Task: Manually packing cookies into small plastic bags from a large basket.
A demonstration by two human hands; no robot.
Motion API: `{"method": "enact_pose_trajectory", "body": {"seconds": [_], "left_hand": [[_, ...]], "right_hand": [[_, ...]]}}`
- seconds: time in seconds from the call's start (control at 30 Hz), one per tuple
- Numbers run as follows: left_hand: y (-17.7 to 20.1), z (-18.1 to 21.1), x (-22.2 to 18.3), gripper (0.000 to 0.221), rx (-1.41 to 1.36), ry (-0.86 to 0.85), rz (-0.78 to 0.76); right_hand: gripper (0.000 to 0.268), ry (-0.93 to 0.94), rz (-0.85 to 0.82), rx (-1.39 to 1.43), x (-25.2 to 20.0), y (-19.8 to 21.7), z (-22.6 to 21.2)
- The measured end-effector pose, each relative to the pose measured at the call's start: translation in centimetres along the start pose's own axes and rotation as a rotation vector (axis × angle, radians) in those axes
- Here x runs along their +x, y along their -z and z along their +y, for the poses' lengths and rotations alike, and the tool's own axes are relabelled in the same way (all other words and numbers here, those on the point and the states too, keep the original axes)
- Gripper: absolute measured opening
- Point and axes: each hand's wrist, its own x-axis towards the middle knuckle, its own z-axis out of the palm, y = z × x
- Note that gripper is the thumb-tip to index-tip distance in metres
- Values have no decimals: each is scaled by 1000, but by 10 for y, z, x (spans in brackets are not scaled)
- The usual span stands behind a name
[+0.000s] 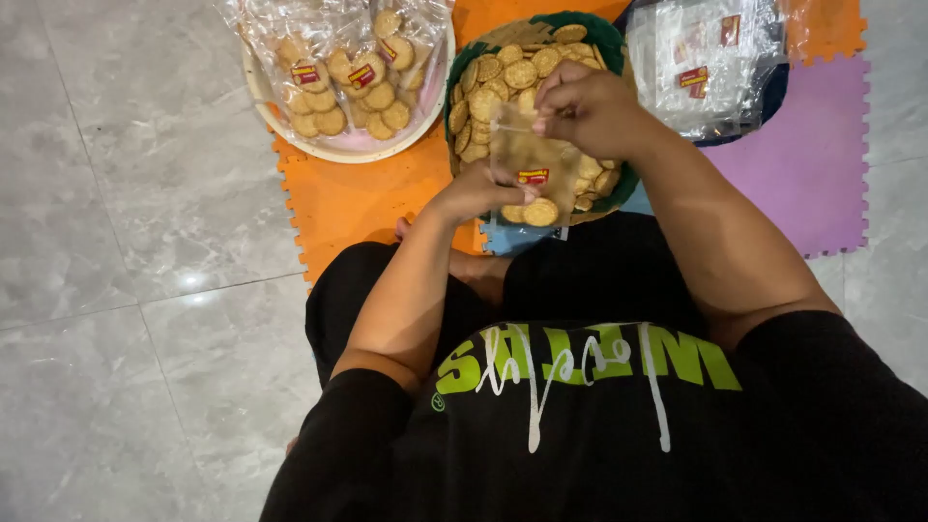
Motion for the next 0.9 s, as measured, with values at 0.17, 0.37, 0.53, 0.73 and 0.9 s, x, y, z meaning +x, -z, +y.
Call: {"method": "enact_pose_trajectory", "body": {"seconds": [0.17,0.37,0.53,0.73,0.9], "left_hand": [[2,-13,7,23,-54,-24,-112],[10,-13,8,50,-405,-89,87],[5,-20,15,24,-1077,-247,220],[1,-17,17,41,-919,-189,323],[4,-13,13,40,-858,-252,209]], "right_hand": [[12,87,-1,-20,6,10,4],[8,-29,263,147,3,20,24],[7,-313,466,410,-9,19,18],[8,-221,551,146,-23,7,21],[9,-186,590,-12,-36,5,19]]}}
